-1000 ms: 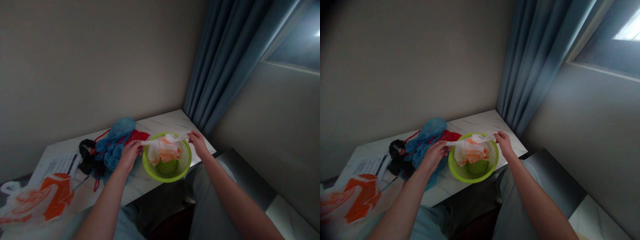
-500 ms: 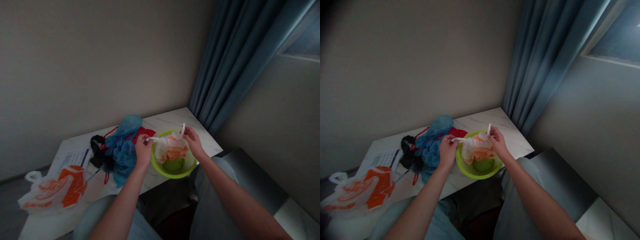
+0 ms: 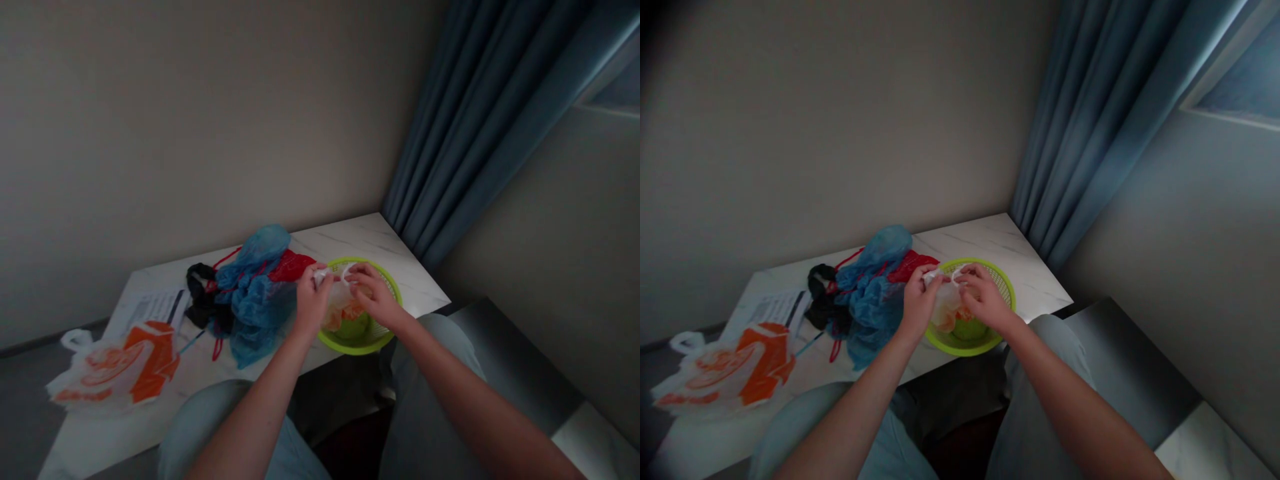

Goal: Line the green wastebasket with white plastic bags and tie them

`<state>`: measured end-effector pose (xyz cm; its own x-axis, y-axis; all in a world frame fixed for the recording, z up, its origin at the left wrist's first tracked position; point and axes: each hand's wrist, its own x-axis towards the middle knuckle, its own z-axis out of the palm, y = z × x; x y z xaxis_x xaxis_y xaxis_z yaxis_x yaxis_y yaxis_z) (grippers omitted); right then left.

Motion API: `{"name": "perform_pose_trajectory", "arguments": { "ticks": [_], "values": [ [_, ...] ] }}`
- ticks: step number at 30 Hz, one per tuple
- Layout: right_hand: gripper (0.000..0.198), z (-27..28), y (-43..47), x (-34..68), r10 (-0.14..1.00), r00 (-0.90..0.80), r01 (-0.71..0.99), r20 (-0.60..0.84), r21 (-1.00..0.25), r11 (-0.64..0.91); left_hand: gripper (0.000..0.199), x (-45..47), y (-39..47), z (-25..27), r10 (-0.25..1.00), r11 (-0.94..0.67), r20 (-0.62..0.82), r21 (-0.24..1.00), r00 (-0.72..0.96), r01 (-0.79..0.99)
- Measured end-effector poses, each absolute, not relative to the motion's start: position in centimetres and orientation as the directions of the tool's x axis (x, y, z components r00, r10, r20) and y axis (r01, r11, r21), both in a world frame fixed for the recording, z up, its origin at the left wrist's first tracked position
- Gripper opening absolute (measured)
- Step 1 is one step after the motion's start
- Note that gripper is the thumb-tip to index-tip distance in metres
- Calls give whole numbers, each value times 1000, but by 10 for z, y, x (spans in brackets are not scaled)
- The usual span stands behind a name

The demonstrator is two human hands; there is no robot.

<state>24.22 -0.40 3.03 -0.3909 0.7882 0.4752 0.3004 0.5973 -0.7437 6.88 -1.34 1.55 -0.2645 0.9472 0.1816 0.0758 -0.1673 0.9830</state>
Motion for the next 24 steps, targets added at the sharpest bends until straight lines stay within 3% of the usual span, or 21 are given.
{"name": "perform_pose_trajectory", "arguments": {
  "ticks": [4,8,10,12,17,20,24],
  "values": [
    [35,29,-11,242,765,-453,347,458,-700,624,40,76,-16,10,973,-180,190,980,-131,82],
    [31,28,-14,243,766,-445,281,464,-740,611,31,77,-16,9,969,-162,185,976,-163,147],
    [24,27,-13,246,807,-342,212,482,-797,566,25,77,-16,12,955,-172,210,967,-208,187],
    [20,24,-9,251,868,-136,155,478,-855,495,20,77,-16,19,941,-182,240,953,-240,242],
    [14,17,5,266,879,390,10,274,-956,294,21,83,-13,47,939,-211,257,955,-230,208],
    [14,14,8,270,848,488,-49,206,-964,262,21,79,-12,77,925,-253,309,936,-221,246],
    [14,11,5,268,870,447,-49,210,-965,258,17,60,-24,132,853,-338,476,817,-214,467]
  ]
}}
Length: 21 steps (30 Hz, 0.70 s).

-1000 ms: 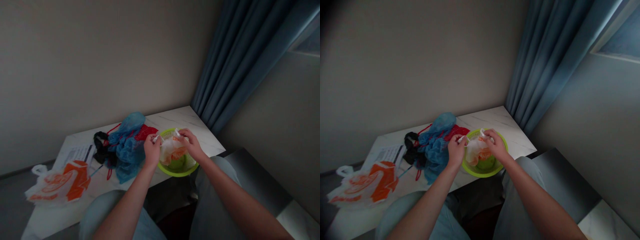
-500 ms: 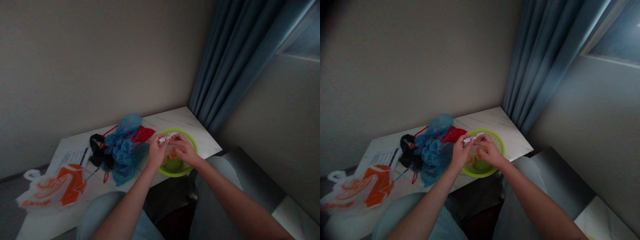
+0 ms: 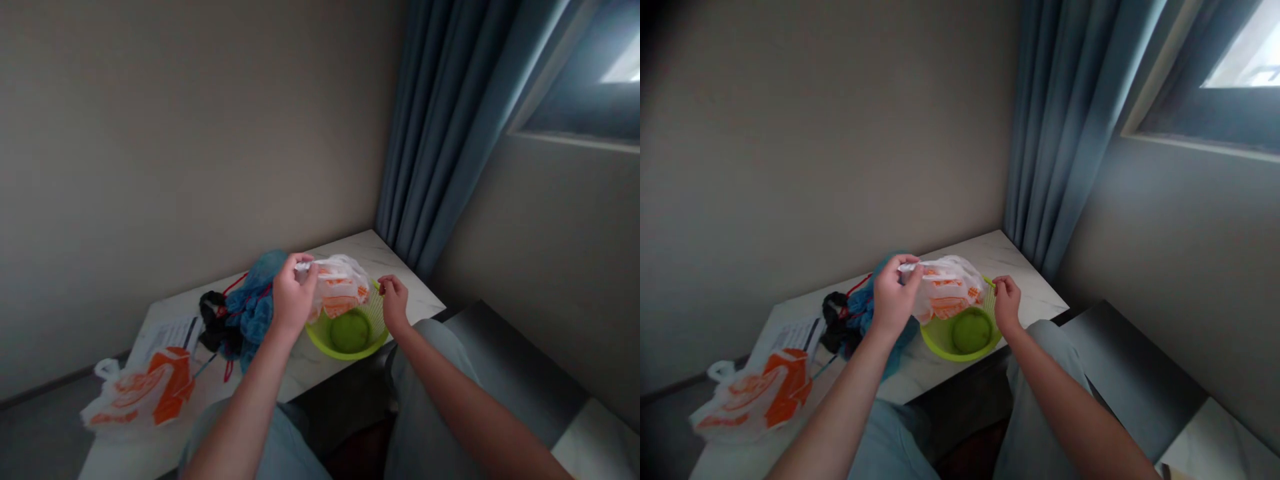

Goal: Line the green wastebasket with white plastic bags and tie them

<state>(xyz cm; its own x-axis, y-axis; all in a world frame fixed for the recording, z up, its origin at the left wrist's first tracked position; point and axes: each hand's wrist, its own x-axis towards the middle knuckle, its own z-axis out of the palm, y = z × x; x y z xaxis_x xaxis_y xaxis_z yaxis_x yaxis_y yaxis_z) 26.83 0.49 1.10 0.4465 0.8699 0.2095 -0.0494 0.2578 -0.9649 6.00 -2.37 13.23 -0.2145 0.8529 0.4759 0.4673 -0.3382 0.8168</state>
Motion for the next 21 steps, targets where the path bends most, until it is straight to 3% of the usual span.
{"name": "perform_pose_trajectory", "arguments": {
  "ticks": [8,15,18,21],
  "values": [
    [13,29,-42,246,886,-1,214,463,-865,453,15,11,-97,200,766,-340,636,518,-89,785],
    [32,53,-133,188,794,-425,153,434,-831,535,30,-44,-198,179,797,-105,600,255,-72,961],
    [45,58,-170,157,753,-536,96,381,-859,503,31,-73,-245,159,816,-80,573,233,-70,969],
    [61,60,-202,125,675,-648,50,353,-864,500,31,-95,-291,135,848,-87,525,285,-80,954]
  ]
}}
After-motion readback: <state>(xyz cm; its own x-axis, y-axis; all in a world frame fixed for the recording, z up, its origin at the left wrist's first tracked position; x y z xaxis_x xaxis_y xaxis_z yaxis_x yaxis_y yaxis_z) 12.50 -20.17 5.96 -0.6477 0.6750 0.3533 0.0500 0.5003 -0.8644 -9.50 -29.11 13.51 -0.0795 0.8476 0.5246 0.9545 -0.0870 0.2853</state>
